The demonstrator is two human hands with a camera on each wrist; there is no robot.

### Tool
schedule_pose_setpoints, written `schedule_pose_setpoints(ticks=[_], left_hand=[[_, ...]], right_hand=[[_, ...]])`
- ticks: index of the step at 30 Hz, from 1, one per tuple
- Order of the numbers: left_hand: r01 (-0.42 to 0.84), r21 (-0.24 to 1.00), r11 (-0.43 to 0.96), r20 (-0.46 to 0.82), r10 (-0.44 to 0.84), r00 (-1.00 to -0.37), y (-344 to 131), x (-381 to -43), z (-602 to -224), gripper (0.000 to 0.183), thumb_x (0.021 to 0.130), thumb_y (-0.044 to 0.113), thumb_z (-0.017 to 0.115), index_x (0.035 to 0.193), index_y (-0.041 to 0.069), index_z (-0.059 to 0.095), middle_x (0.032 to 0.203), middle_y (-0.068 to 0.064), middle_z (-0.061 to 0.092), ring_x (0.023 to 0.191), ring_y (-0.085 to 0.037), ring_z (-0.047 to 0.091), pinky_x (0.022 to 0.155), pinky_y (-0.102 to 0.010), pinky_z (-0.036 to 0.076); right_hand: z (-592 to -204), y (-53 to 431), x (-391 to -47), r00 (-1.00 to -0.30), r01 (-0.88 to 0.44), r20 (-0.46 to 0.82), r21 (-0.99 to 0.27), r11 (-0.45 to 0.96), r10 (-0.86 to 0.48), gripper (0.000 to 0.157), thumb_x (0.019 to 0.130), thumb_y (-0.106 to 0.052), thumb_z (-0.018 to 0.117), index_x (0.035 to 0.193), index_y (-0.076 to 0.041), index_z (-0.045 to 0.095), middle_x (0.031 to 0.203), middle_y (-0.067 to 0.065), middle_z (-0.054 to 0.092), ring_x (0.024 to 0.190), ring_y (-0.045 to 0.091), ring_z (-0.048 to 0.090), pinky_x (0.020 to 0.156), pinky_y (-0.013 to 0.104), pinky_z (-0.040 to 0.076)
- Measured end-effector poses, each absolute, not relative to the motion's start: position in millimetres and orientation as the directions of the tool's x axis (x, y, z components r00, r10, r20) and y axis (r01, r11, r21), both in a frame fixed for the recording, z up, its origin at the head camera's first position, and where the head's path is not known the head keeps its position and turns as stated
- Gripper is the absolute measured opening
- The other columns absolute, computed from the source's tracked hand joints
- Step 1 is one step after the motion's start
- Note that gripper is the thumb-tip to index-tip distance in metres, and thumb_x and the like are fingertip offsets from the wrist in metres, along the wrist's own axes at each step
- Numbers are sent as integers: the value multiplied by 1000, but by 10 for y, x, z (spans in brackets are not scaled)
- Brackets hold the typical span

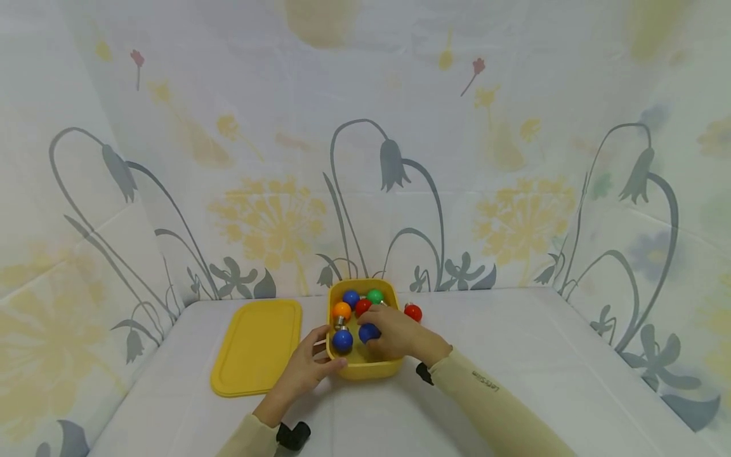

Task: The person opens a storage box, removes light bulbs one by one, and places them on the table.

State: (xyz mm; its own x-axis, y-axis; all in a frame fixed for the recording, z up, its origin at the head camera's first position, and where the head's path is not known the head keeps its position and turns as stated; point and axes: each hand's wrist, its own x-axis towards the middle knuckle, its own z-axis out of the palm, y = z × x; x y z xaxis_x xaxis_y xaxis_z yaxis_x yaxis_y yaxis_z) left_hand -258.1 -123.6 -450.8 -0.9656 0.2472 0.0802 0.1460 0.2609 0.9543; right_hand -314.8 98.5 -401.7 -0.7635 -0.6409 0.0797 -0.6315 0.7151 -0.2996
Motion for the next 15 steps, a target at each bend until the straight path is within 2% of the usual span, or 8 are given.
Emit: schedule_pose_setpoints(ticks=[9,15], left_hand=[[152,961,229,86,276,-957,-1193,-2387,-4236,86,73,30,74,137,-1,27,132,-26,34,119,-42,39,90,-39,44],[151,961,230,86,270,-959,-1190,-2369,-4204,85,74,28,74,137,-1,27,132,-26,34,120,-41,39,90,-39,45]], right_hand=[[-3894,1163,-3107,-724,-689,212,-269,673,-656,37,80,-22,68,115,-17,58,113,-3,51,95,12,51,86,29,47],[-3811,1357,-3106,-730,-683,285,-278,676,-621,38,76,-20,67,113,-19,59,107,-7,47,86,6,49,78,19,48]])
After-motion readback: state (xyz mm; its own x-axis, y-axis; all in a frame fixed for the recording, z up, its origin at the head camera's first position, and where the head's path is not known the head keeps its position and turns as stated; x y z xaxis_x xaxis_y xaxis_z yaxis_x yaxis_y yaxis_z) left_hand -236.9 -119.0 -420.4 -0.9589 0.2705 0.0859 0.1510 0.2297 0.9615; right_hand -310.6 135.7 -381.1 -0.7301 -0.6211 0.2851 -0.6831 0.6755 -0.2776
